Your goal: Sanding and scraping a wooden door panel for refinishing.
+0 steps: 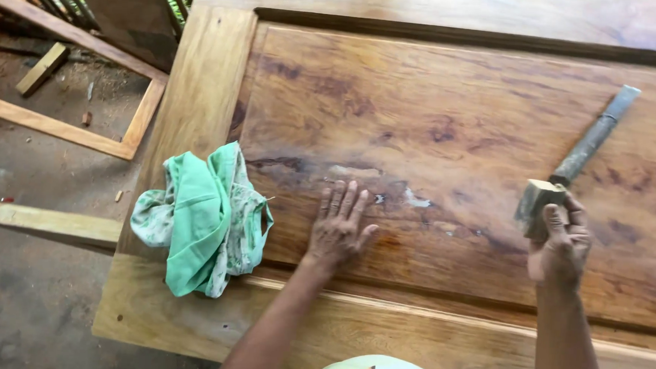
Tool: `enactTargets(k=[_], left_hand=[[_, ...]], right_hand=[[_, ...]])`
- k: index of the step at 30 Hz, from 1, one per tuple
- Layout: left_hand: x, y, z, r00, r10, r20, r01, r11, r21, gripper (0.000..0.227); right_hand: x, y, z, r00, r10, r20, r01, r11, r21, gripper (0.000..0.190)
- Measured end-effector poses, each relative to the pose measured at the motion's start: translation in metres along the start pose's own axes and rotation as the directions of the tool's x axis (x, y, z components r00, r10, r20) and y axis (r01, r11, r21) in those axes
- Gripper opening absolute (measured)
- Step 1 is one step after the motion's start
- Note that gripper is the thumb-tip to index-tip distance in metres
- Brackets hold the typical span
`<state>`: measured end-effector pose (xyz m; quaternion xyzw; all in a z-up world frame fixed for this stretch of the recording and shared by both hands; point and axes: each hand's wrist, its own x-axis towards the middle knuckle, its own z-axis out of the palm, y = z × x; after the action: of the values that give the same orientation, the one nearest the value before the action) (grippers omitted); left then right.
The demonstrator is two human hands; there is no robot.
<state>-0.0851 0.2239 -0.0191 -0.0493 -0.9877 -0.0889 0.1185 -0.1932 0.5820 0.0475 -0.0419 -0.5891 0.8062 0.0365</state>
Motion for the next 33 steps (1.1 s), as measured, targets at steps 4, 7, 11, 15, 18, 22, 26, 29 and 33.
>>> enactTargets(k=[4,7,11,15,18,22,26,29,33], left_hand=[[0.018,0.045,0.028,0.997,0.078,-0.025,-0.080,0.991,-0.103,0.077],[0.027,0.066,0.012,0.988,0.147,-0.055,-0.154,0.978,-0.139,0.078],[0.027,0.044,0.014,0.992,0.123,0.019,-0.120,0.986,-0.113,0.071],[0.029,-0.009,-0.002,0.997,-0.068,0.029,0.063,0.987,0.146,0.078],[0.035,-0.022,-0.003,0.976,-0.158,-0.151,0.158,0.987,-0.012,0.078],[0.060,0.024,0.025,0.940,-0.022,-0.341,0.065,0.991,0.114,0.079],[0.067,0.086,0.044,0.930,0.068,-0.361,-0.098,0.993,-0.068,0.082],[0.060,0.044,0.063,0.951,0.038,-0.305,-0.032,0.999,0.025,0.076],[0.026,-0.042,0.003,0.926,-0.197,-0.323,0.183,0.980,-0.073,0.070]], right_hand=[[-0.016,0.004,0.008,0.996,0.069,0.056,-0.072,0.996,0.053,0.042],[-0.015,0.013,0.012,0.992,0.110,0.064,-0.114,0.991,0.068,0.044],[-0.010,0.021,0.013,0.991,0.113,0.078,-0.120,0.989,0.087,0.045],[-0.014,0.017,0.013,0.993,0.091,0.071,-0.097,0.991,0.087,0.048],[-0.014,0.024,0.011,0.992,0.116,0.054,-0.120,0.991,0.063,0.050],[-0.018,0.030,0.029,0.994,-0.073,-0.085,0.063,0.992,-0.111,0.036],[-0.029,-0.009,0.069,0.992,-0.122,-0.006,0.116,0.953,-0.279,0.038],[-0.013,-0.003,0.064,0.981,-0.156,0.115,0.194,0.763,-0.617,0.049],[0.032,0.061,0.050,0.904,-0.244,0.352,0.428,0.488,-0.761,0.052]])
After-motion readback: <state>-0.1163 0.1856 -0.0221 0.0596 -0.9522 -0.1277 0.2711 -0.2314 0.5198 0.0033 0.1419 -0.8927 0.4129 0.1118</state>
